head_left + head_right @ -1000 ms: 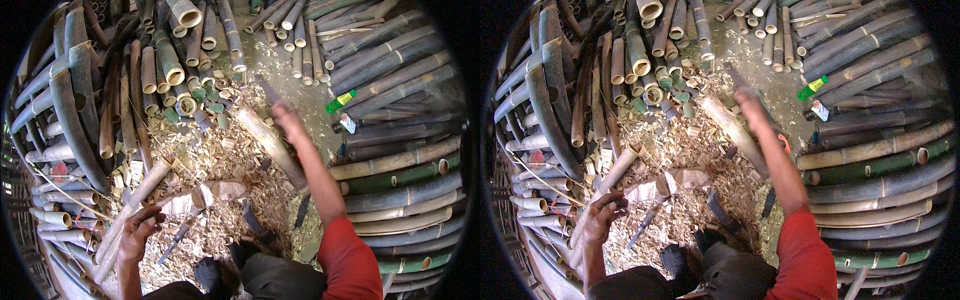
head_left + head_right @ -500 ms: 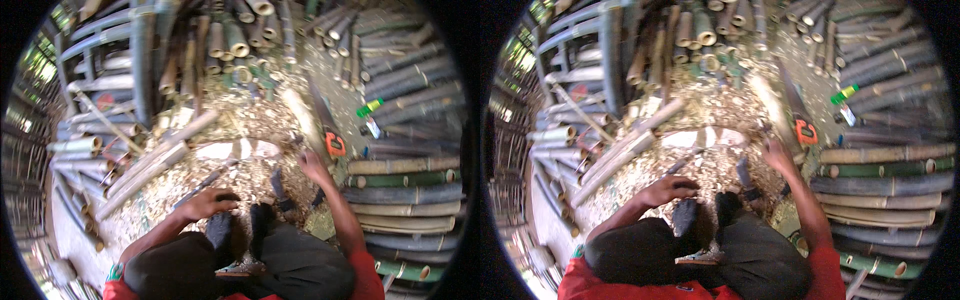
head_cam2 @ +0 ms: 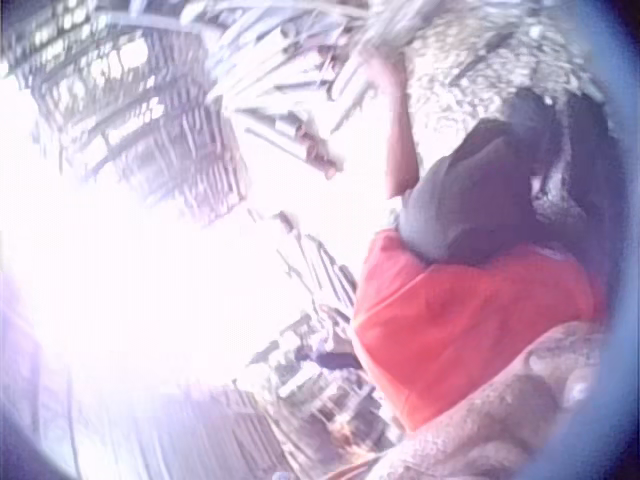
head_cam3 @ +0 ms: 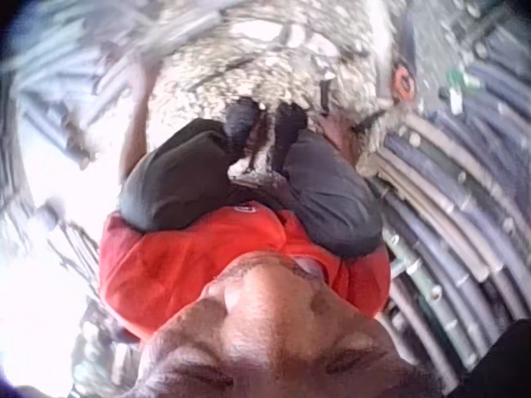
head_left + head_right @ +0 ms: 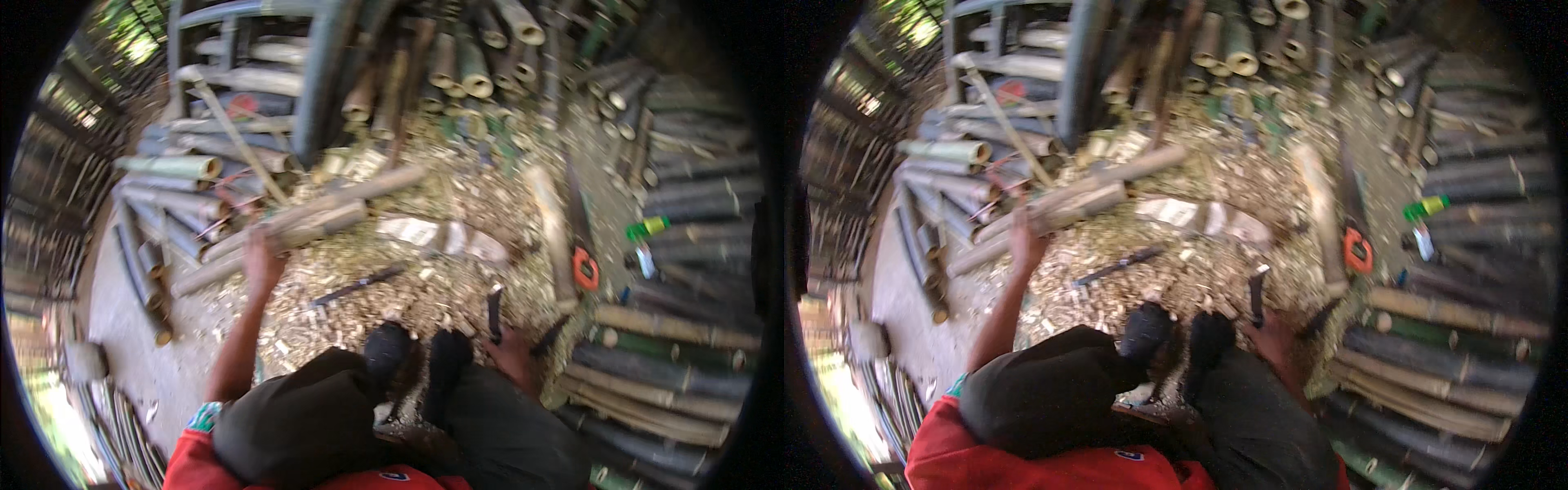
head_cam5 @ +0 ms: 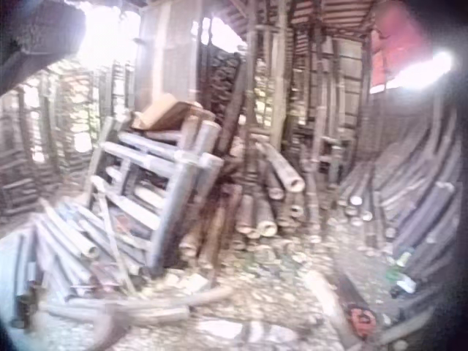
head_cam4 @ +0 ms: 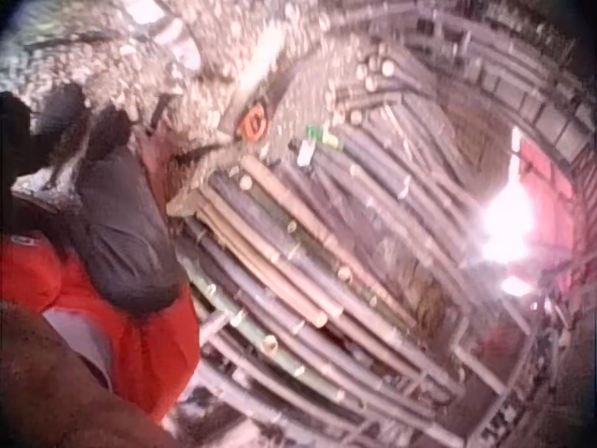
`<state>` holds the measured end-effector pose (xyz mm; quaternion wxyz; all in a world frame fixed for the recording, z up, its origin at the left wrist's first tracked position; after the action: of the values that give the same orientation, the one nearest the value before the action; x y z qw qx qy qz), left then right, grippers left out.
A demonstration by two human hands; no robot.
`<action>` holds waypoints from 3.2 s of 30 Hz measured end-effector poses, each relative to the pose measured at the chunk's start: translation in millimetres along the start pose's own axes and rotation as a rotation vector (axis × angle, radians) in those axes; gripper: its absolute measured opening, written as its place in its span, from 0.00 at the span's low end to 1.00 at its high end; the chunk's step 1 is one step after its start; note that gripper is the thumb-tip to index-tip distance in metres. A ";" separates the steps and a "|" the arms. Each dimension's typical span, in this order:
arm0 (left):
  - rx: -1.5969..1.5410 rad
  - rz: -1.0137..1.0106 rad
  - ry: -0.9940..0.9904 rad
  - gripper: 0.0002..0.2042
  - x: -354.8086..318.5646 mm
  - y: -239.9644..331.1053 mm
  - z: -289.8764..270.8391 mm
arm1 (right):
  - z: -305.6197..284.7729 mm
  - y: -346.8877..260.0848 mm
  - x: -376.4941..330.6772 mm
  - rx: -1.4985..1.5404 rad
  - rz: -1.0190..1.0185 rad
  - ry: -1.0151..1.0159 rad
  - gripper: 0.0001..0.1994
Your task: The person splits a bamboo stalk into multiple thin strips using a large knife while sitting on a ground covered in wood shavings.
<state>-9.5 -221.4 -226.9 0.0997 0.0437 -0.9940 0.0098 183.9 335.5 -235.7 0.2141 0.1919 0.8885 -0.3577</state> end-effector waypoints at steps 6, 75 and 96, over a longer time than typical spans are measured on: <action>0.155 0.008 -0.242 0.34 -1.1 -18.8 9.7 | -26.8 52.0 -54.0 0.081 0.210 0.294 0.27; -0.223 0.287 -0.532 0.18 -48.3 200.6 34.6 | 77.2 -99.2 61.9 0.161 -0.127 -0.080 0.37; -0.205 0.214 -0.537 0.16 -53.3 203.4 31.2 | 82.2 -50.0 80.7 1.221 0.096 -0.641 0.20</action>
<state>18.3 -15.1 -270.3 -0.1642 -0.0705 -0.9796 -0.0920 111.8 258.2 -303.5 0.3355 0.2019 0.4115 -0.8230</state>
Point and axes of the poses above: each hand's wrist, its own x-axis towards the middle knuckle, its own z-axis out of the palm, y = z × x, the point moved 5 cm from there along x, towards the middle knuckle, and after that the axes turned 10 degrees about x, right-handed, at the moved point
